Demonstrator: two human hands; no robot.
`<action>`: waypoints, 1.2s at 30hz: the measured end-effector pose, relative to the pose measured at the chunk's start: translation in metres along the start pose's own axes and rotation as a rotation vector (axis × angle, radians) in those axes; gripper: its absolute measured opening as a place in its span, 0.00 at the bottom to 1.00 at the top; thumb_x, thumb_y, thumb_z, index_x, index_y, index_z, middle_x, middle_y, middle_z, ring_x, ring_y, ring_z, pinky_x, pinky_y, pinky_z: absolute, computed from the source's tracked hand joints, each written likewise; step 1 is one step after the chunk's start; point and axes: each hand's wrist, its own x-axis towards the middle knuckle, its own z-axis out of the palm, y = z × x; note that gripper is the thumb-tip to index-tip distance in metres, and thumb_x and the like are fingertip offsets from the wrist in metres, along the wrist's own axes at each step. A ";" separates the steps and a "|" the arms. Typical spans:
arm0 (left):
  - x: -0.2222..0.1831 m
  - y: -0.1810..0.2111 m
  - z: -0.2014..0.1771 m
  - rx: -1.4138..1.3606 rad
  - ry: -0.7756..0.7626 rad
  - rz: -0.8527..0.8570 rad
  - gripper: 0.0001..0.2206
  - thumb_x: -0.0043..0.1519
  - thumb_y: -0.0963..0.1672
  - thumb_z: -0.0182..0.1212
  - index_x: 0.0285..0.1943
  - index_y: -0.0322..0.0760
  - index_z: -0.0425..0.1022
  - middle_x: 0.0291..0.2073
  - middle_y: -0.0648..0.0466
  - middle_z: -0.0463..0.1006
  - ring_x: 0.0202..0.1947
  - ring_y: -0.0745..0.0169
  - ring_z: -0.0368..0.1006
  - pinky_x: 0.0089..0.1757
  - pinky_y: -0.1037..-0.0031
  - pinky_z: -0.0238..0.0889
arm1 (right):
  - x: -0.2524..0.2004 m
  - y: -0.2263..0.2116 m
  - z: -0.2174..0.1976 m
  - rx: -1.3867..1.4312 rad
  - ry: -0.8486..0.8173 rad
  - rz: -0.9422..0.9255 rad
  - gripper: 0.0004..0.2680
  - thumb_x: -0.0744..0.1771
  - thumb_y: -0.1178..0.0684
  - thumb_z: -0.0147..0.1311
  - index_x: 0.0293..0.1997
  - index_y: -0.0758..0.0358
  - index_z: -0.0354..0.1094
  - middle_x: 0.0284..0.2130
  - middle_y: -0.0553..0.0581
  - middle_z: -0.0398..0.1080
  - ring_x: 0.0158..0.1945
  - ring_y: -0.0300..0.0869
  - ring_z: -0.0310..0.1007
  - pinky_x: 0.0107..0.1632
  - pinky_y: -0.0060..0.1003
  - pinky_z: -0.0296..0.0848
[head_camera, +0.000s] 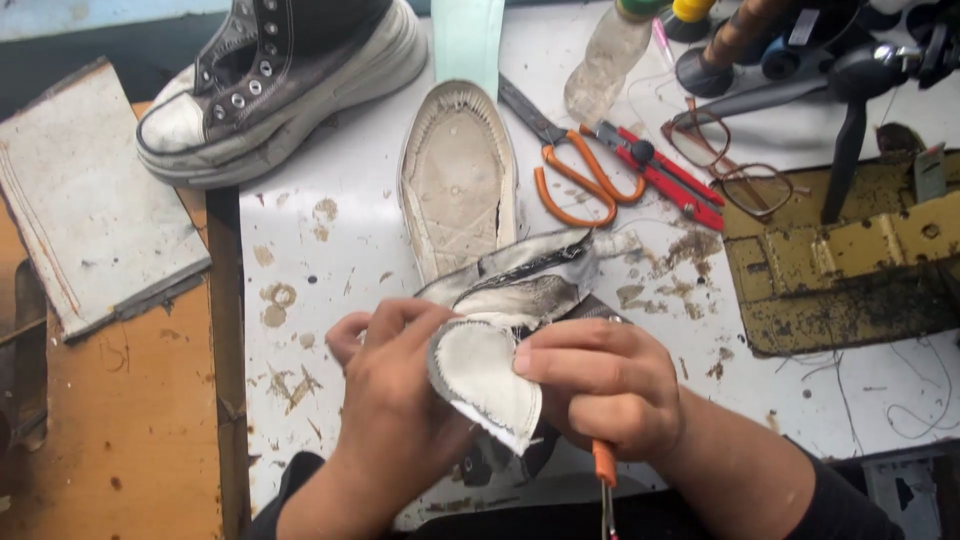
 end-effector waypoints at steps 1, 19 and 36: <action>0.000 -0.002 -0.002 -0.150 -0.044 -0.030 0.09 0.57 0.48 0.64 0.37 0.42 0.74 0.35 0.60 0.79 0.38 0.57 0.69 0.44 0.61 0.43 | -0.001 0.001 0.000 0.078 0.012 -0.012 0.08 0.70 0.55 0.48 0.35 0.59 0.51 0.43 0.61 0.75 0.39 0.55 0.83 0.39 0.39 0.87; 0.006 -0.002 -0.004 -0.876 -0.132 0.043 0.07 0.64 0.36 0.64 0.45 0.37 0.72 0.54 0.47 0.77 0.41 0.64 0.72 0.43 0.77 0.68 | 0.007 0.000 -0.001 0.494 0.090 0.471 0.11 0.67 0.61 0.53 0.39 0.52 0.49 0.36 0.58 0.69 0.36 0.40 0.65 0.42 0.32 0.67; -0.004 -0.001 -0.013 -0.694 0.030 -0.155 0.17 0.60 0.38 0.70 0.59 0.38 0.77 0.49 0.53 0.75 0.24 0.77 0.66 0.30 0.89 0.68 | 0.020 -0.023 -0.024 -0.193 -0.233 0.175 0.07 0.71 0.58 0.51 0.54 0.65 0.70 0.36 0.59 0.76 0.29 0.43 0.73 0.28 0.35 0.67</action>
